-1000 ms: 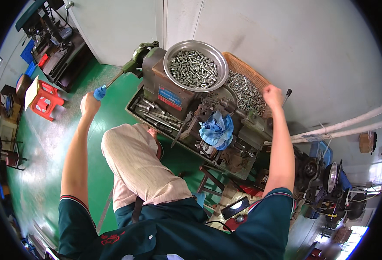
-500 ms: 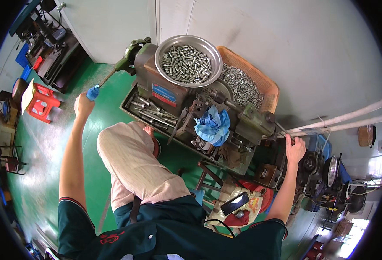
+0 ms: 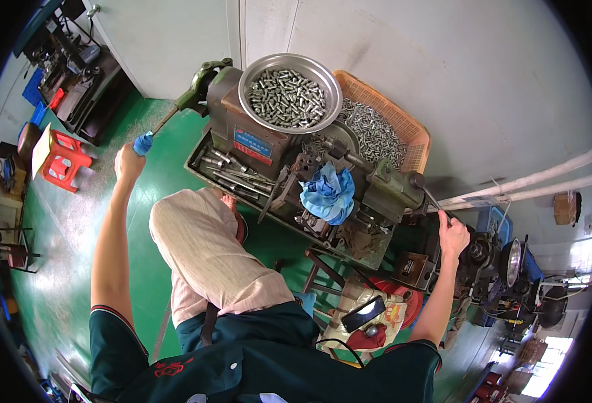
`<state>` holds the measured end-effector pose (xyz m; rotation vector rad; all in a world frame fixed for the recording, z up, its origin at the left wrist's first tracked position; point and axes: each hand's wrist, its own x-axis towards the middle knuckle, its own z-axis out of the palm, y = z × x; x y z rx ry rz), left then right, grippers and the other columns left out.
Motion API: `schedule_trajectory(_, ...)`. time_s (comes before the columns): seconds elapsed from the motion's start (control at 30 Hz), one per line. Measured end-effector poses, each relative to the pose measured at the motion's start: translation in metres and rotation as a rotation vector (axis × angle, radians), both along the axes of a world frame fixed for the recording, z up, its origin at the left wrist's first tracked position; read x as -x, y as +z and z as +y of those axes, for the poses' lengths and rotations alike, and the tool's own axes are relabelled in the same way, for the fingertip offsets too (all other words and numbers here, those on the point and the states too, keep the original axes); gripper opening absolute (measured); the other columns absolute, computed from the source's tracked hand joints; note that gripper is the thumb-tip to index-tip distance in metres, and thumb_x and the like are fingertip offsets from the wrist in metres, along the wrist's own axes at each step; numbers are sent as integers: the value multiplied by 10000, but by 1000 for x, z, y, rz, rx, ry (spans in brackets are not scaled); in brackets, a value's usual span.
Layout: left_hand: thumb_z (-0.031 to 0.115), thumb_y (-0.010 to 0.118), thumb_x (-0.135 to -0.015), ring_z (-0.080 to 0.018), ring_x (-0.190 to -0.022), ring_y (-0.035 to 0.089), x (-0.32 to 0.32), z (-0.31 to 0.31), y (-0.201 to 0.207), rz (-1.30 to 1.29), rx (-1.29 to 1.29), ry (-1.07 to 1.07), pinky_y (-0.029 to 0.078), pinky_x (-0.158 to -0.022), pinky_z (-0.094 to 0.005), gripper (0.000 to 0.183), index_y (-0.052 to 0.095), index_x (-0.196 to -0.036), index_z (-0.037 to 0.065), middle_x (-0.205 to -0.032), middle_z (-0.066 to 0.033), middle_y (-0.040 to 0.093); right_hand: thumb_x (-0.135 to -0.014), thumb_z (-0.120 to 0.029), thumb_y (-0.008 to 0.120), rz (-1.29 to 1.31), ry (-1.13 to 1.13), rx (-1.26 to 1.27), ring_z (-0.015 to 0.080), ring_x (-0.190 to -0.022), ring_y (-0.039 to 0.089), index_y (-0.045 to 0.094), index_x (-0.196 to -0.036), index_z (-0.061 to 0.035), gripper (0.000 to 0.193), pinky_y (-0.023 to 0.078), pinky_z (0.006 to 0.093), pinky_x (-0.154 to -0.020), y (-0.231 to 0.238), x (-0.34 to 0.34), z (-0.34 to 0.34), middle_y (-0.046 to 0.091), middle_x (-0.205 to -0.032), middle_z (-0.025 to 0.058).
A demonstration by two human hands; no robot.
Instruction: The person operates a manual threading machine by feeding small metal pins into it and using a lever to process them.
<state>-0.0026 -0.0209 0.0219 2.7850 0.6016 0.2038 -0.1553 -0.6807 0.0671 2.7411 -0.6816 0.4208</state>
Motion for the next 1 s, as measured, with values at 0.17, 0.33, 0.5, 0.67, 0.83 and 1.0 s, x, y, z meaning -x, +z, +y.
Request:
schedule_trajectory(0.17,78,519,-637,-340,-779,564,-1,1,-3,-9,10,-4,441,-696,-406,219,618,-831,94,-789,-186,591,-738,-565,442,15,-40,-5,367,-627,547,565,-597,-16,580,419,442,-575,2,0,6,553,-610,209)
schedule_trajectory(0.33,74,523,-633,-342,-776,564,-2,1,-6,-38,9,-13,440,-701,-404,228,619,-839,98,-780,-184,593,-737,-580,428,19,-93,-30,370,-654,550,589,-636,-18,593,422,442,-598,4,1,12,562,-640,214)
schedule_trajectory(0.5,75,530,-630,-341,-778,563,-3,2,-5,-37,17,-14,440,-703,-402,233,618,-844,98,-788,-186,591,-736,-590,416,47,-123,-45,372,-668,550,597,-656,-21,602,421,443,-615,4,1,11,567,-655,213)
schedule_trajectory(0.67,129,513,-659,-369,-759,551,-1,3,-8,-102,25,-32,435,-681,-412,200,613,-825,81,-769,-212,572,-732,-595,421,36,-127,-67,369,-682,550,588,-651,-16,608,421,437,-626,5,3,13,570,-672,211)
schedule_trajectory(0.83,120,516,-656,-359,-771,554,1,4,-5,-60,17,-26,436,-690,-410,208,612,-839,95,-786,-194,581,-737,-486,509,-67,-51,33,295,-908,482,570,-804,-65,431,381,415,-716,-6,-11,1,550,-903,125)
schedule_trajectory(1.0,99,518,-653,-345,-784,559,-2,-1,-3,-29,21,3,437,-698,-408,213,610,-845,100,-804,-181,588,-673,-309,616,-404,69,166,247,-980,446,542,-925,-119,325,361,402,-778,-5,-93,44,531,-974,76)
